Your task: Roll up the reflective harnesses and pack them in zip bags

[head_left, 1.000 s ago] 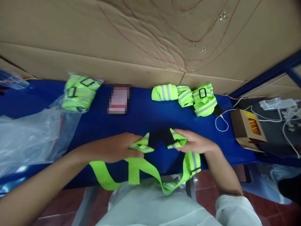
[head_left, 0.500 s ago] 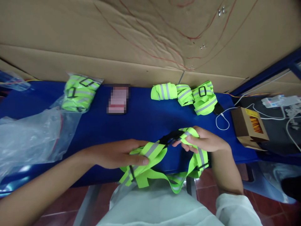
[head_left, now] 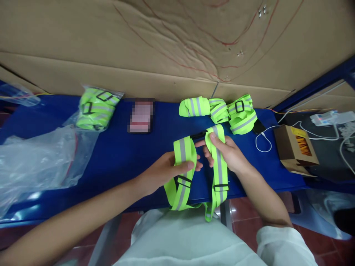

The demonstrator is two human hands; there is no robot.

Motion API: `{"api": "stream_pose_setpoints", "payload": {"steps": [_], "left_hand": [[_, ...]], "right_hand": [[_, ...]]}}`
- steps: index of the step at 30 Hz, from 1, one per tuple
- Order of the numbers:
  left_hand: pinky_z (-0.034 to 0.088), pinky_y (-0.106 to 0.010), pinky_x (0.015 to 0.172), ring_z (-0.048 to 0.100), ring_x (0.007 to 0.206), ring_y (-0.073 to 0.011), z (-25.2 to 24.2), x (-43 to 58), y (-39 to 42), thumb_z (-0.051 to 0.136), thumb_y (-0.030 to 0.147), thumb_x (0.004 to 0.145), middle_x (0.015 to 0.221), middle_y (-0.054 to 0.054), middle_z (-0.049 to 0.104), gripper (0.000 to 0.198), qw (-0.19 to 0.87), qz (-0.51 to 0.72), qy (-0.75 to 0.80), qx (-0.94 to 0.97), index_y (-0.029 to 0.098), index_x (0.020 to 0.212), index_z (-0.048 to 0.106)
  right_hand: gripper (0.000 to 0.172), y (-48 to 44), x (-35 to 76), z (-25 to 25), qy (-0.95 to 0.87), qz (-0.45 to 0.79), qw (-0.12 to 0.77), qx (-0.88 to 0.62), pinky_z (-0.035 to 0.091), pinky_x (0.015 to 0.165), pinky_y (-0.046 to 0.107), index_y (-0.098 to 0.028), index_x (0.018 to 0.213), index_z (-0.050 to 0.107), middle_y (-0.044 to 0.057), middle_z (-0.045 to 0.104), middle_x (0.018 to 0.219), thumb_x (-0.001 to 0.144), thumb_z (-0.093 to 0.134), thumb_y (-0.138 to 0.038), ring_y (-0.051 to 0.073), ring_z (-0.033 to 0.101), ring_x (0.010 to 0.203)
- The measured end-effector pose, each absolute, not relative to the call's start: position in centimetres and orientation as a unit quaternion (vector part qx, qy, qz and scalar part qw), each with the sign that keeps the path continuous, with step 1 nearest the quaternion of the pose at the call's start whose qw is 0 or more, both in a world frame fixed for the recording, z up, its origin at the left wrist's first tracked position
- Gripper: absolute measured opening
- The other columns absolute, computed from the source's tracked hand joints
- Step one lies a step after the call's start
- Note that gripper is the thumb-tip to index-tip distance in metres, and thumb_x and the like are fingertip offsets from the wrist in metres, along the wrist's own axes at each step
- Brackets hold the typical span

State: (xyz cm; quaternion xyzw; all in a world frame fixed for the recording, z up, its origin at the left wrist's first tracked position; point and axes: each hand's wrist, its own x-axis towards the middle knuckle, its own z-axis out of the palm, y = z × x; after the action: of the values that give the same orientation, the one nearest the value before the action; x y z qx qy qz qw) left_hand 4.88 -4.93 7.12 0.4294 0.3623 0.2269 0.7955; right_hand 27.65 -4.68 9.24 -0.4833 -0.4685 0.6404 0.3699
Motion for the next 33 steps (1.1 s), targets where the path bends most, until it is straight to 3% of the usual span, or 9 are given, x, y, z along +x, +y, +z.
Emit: {"api": "stream_pose_setpoints", "payload": {"steps": [4,6,8,11,14,18,23,29,33], "left_hand": [[0.059,-0.037,0.09,0.076,0.093,-0.024,7.4,5.7,-4.4,0.077,0.048,0.088,0.101,-0.011,0.08,0.041,0.79,0.313,0.361,0.385,0.014,0.111,0.074],[0.059,-0.031,0.079,0.074,0.082,-0.0193,6.9,5.7,-3.8,0.076,0.045,0.09,0.091,-0.007,0.077,0.037,0.788,0.33,0.365,0.371,0.014,0.111,0.073],[0.054,-0.025,0.065,0.067,0.067,-0.0131,5.9,5.7,-3.3,0.075,0.044,0.091,0.077,0.0,0.068,0.034,0.788,0.345,0.379,0.341,0.016,0.109,0.071],[0.043,-0.02,0.053,0.051,0.054,-0.0071,4.5,5.7,-2.9,0.074,0.043,0.091,0.066,0.006,0.053,0.028,0.789,0.347,0.401,0.309,0.016,0.099,0.066],[0.044,-0.021,0.058,0.052,0.058,-0.0084,3.6,5.8,-3.2,0.067,0.049,0.095,0.069,0.002,0.058,0.036,0.752,0.334,0.42,0.383,0.015,0.088,0.064],[0.054,-0.029,0.084,0.067,0.084,-0.0171,3.1,5.9,-3.9,0.059,0.053,0.099,0.091,-0.005,0.074,0.041,0.713,0.31,0.407,0.48,0.014,0.103,0.071],[0.045,-0.04,0.115,0.063,0.127,-0.0282,2.7,5.9,-4.3,0.063,0.053,0.097,0.129,-0.008,0.073,0.045,0.694,0.319,0.399,0.507,0.018,0.125,0.069],[0.048,-0.048,0.114,0.063,0.129,-0.0335,2.3,6.1,-4.8,0.081,0.05,0.082,0.133,-0.01,0.072,0.055,0.708,0.313,0.422,0.472,0.019,0.126,0.07],[0.05,-0.046,0.11,0.065,0.125,-0.0329,2.4,6.1,-4.9,0.081,0.048,0.082,0.13,-0.01,0.074,0.055,0.709,0.322,0.414,0.471,0.019,0.127,0.07]], "right_hand": [[0.053,-4.4,26.9,7.8,-0.459,0.63,0.392,-0.488,0.059,0.081,0.028,-0.018,0.104,0.082,0.005,0.076,0.086,0.096,0.059,-0.065,0.016,0.072,0.078],[0.051,-4.3,26.6,6.9,-0.466,0.626,0.391,-0.488,0.054,0.101,0.032,-0.019,0.109,0.081,0.006,0.079,0.103,0.097,0.059,-0.064,0.019,0.073,0.101],[0.048,-4.3,26.3,5.9,-0.456,0.643,0.385,-0.48,0.051,0.108,0.035,-0.02,0.114,0.079,0.006,0.078,0.111,0.096,0.063,-0.061,0.021,0.072,0.109],[0.045,-4.5,25.7,4.6,-0.393,0.695,0.395,-0.454,0.055,0.104,0.039,-0.022,0.117,0.077,0.005,0.079,0.111,0.091,0.071,-0.058,0.022,0.074,0.104],[0.045,-4.9,25.0,3.9,-0.353,0.7,0.419,-0.458,0.057,0.101,0.039,-0.023,0.115,0.077,0.005,0.078,0.112,0.088,0.074,-0.058,0.024,0.072,0.109],[0.049,-5.3,24.3,3.4,-0.327,0.699,0.427,-0.471,0.06,0.089,0.038,-0.02,0.11,0.076,0.006,0.079,0.099,0.087,0.072,-0.063,0.025,0.074,0.099],[0.048,-5.6,24.0,2.4,-0.356,0.693,0.413,-0.472,0.057,0.095,0.036,-0.02,0.109,0.076,0.005,0.079,0.1,0.09,0.069,-0.063,0.022,0.074,0.097],[0.051,-5.8,24.3,2.0,-0.435,0.675,0.368,-0.469,0.054,0.099,0.034,-0.02,0.112,0.075,0.005,0.078,0.106,0.096,0.058,-0.066,0.02,0.072,0.103],[0.046,-5.3,25.3,3.2,-0.567,0.591,0.316,-0.478,0.052,0.103,0.037,-0.022,0.117,0.074,0.006,0.076,0.116,0.102,0.052,-0.059,0.023,0.069,0.112]]}}
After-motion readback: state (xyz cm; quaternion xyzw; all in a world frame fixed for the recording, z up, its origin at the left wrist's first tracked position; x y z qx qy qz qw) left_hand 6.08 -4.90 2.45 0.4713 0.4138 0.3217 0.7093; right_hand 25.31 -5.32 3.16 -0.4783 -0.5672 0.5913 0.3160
